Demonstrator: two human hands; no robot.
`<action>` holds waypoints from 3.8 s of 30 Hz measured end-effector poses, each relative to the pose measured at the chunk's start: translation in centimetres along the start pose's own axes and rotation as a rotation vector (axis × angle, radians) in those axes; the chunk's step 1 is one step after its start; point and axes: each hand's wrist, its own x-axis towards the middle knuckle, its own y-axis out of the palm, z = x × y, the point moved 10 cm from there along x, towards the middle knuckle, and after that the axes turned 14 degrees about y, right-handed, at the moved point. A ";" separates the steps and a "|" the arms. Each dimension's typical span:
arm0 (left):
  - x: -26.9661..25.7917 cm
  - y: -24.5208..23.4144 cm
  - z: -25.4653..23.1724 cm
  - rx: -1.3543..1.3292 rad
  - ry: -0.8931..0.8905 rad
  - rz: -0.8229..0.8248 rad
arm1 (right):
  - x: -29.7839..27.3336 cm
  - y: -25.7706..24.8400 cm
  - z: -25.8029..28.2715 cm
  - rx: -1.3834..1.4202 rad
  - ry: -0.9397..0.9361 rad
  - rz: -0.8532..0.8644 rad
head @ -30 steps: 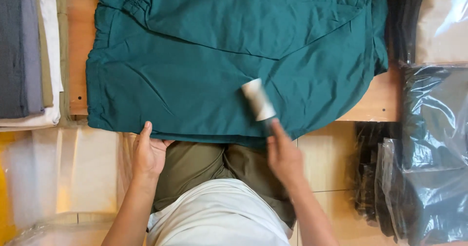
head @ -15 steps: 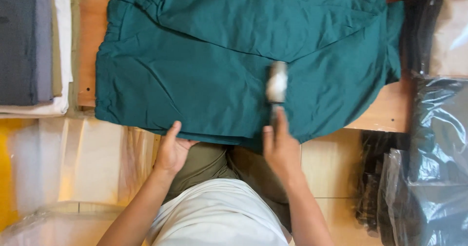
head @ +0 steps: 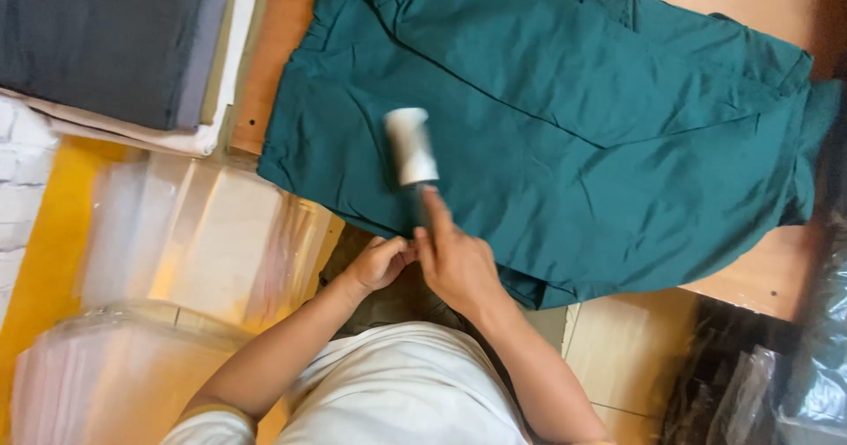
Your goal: The person folds a pair of dark green trousers on a wooden table, using a lint roller to smooth the fabric during the process. After folding, the person places the trousers into a clear plastic bag and sets it aside.
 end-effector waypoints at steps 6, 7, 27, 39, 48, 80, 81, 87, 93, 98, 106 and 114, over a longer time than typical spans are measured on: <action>-1.7 5.7 -4.3 0.033 -0.036 0.067 | 2.9 -3.5 3.4 0.125 -0.044 -0.249; -1.5 5.1 -4.0 0.032 -0.036 0.067 | 3.4 -2.8 3.6 0.124 -0.044 -0.248; -2.6 12.1 -8.2 0.003 -0.149 0.288 | -15.1 -9.0 -25.9 0.244 0.726 -0.677; -3.1 13.5 -9.9 -0.061 0.046 0.341 | -10.0 -0.9 -17.0 0.042 0.155 -0.319; -2.9 16.0 -10.8 -0.057 -0.008 0.488 | -18.1 -11.9 -32.2 0.201 0.647 -0.979; -2.3 13.9 -9.8 -0.033 0.027 0.467 | -14.4 -16.2 -32.4 -0.108 0.411 -1.104; -2.1 14.0 -9.8 -0.034 0.029 0.462 | -13.6 -16.6 -30.7 -0.085 0.332 -1.081; -2.1 13.7 -9.8 -0.053 0.027 0.461 | -10.5 -16.9 -30.2 -0.570 0.188 -1.107; -2.0 13.2 -9.4 -0.090 0.003 0.429 | -11.7 -18.9 -34.2 -0.364 0.565 -1.135; -1.8 12.7 -9.3 -0.134 0.012 0.420 | -8.6 -11.6 -22.7 0.000 0.473 -0.769; -1.4 8.0 -6.2 -0.145 -0.046 0.263 | -3.3 -5.4 -9.6 0.154 0.345 -0.256; -1.6 8.4 -7.9 -0.072 -0.148 0.106 | -0.1 0.4 2.8 -0.065 -0.087 -0.033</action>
